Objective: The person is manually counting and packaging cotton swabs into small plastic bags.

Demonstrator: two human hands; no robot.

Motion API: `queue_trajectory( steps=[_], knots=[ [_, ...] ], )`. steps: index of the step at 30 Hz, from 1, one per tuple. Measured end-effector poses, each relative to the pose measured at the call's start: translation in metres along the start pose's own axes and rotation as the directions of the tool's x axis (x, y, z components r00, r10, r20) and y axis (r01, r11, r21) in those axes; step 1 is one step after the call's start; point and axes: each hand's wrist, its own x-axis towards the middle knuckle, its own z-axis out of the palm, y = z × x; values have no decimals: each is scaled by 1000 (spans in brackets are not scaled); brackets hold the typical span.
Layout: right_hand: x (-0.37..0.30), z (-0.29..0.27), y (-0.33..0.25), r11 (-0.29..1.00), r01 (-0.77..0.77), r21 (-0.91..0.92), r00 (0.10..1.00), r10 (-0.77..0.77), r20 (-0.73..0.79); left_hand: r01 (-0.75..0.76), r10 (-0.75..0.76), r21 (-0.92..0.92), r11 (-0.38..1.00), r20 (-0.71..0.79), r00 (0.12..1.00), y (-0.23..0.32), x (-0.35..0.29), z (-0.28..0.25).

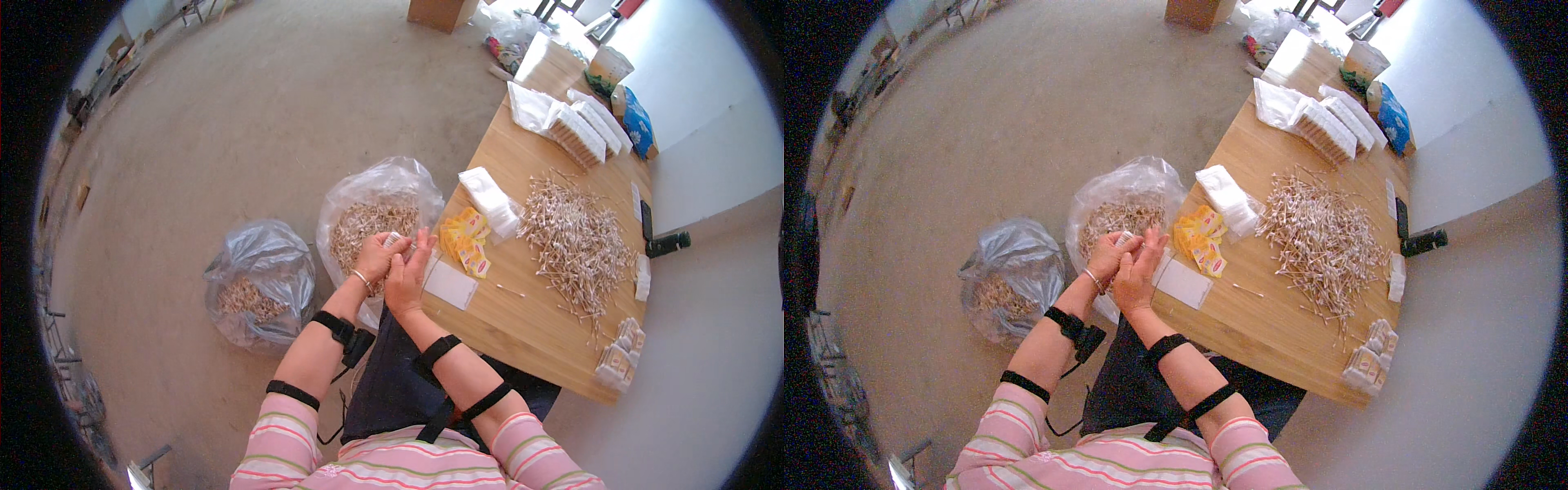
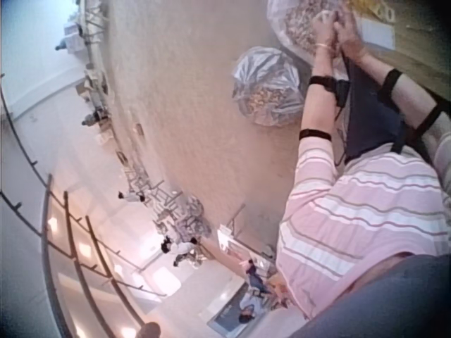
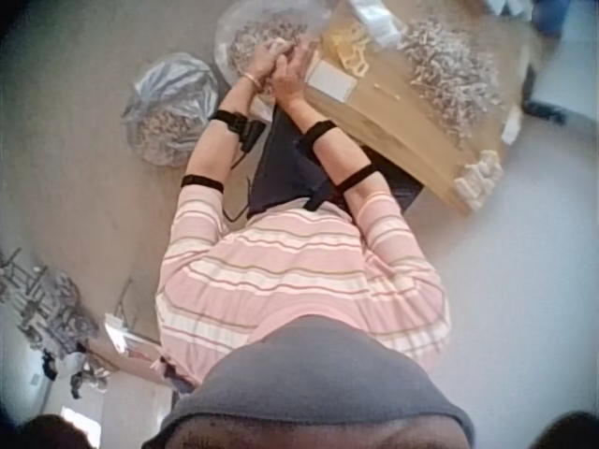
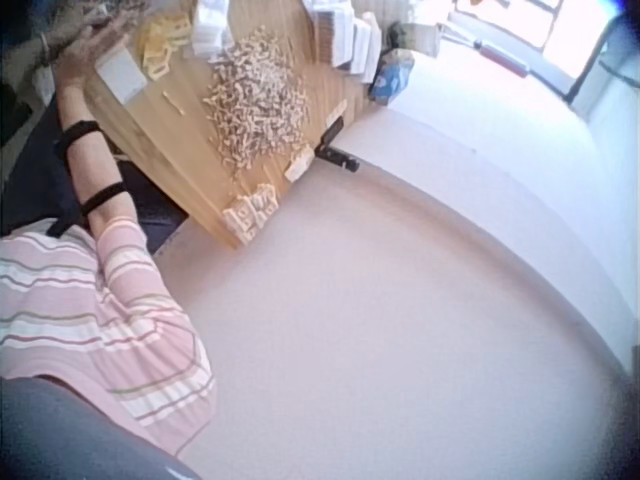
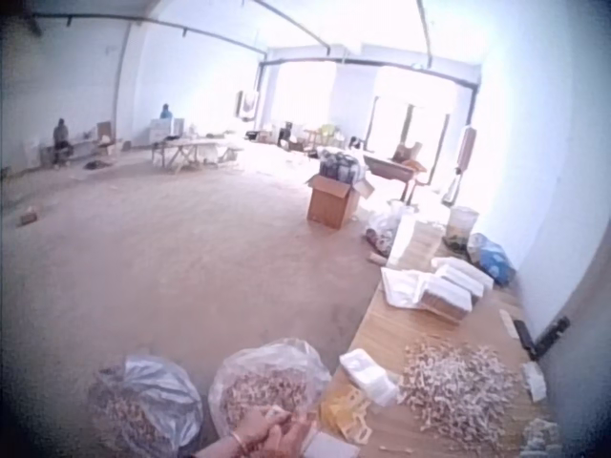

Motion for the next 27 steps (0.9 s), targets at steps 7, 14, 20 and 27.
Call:
queue_trajectory(
  steps=[7, 14, 20, 27],
  knots=[
    [4, 5, -17, 993, 118, 21, 992, -117, -44, -214, 216, 34, 976, -109, 970, 25, -13, -12],
    [21, -32, -31, 837, -248, 487, 969, 214, 125, -382, 378, -2, 924, -130, 916, 45, -50, 32],
    [2, -97, -38, 999, 36, 29, 997, -34, -75, -376, 378, 39, 926, -69, 923, 33, -82, 89],
    [-18, -204, -31, 976, 34, -217, 994, -56, -97, -65, 106, -197, 978, 206, 973, 13, -118, 157]
  ],
)
